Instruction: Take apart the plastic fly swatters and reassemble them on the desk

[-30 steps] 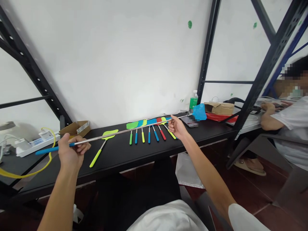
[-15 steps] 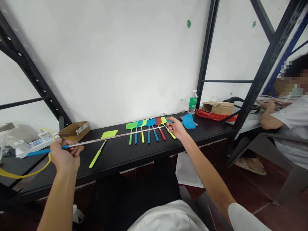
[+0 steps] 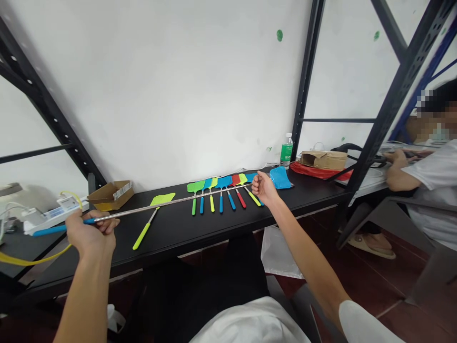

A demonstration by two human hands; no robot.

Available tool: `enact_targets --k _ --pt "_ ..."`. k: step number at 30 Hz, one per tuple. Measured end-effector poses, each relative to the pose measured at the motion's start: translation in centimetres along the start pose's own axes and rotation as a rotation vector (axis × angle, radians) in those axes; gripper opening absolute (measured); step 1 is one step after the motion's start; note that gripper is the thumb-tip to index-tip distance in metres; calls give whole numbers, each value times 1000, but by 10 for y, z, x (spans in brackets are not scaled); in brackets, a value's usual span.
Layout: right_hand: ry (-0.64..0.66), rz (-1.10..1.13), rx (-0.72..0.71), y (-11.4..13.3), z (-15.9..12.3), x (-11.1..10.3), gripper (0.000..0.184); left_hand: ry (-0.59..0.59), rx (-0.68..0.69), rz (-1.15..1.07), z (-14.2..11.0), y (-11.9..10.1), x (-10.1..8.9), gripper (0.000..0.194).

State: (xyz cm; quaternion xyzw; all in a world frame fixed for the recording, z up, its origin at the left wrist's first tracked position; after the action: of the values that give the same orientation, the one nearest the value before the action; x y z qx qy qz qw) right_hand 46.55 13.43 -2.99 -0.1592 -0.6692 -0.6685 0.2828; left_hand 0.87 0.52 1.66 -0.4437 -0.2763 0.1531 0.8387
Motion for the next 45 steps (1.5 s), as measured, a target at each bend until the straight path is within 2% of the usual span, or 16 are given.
enact_targets --k 3,8,13,18,35,40,45 --pt "4 10 1 0 1 -2 33 -218 -59 -142 -3 -3 -4 39" --pt "-13 25 -4 0 2 -4 34 -214 -45 -152 -1 -3 -12 43" --pt "-6 43 13 1 0 -2 37 -204 12 -163 10 3 -24 38" --pt "-8 55 24 0 0 -2 37 -269 36 -167 14 4 -25 35" --pt "-19 72 57 -13 6 -2 34 -192 -32 -183 -4 -1 10 37" --pt "-53 25 49 -20 8 0 28 -58 -127 -121 -16 1 30 43" --pt "-164 -26 -25 -24 10 -2 21 78 -281 -18 -24 5 38 45"
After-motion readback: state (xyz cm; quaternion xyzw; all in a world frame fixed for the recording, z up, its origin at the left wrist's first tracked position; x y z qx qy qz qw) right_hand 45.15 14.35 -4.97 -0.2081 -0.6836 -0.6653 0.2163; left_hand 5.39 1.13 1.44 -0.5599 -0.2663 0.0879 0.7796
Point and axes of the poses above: each hand's wrist, its own z-axis towards the middle knuckle, its own x-axis out of the palm, y = z × x, the point moved 3 cm from there along z, towards the middle knuckle, and after that the axes turned 5 degrees about x, right-handed, at the moved point
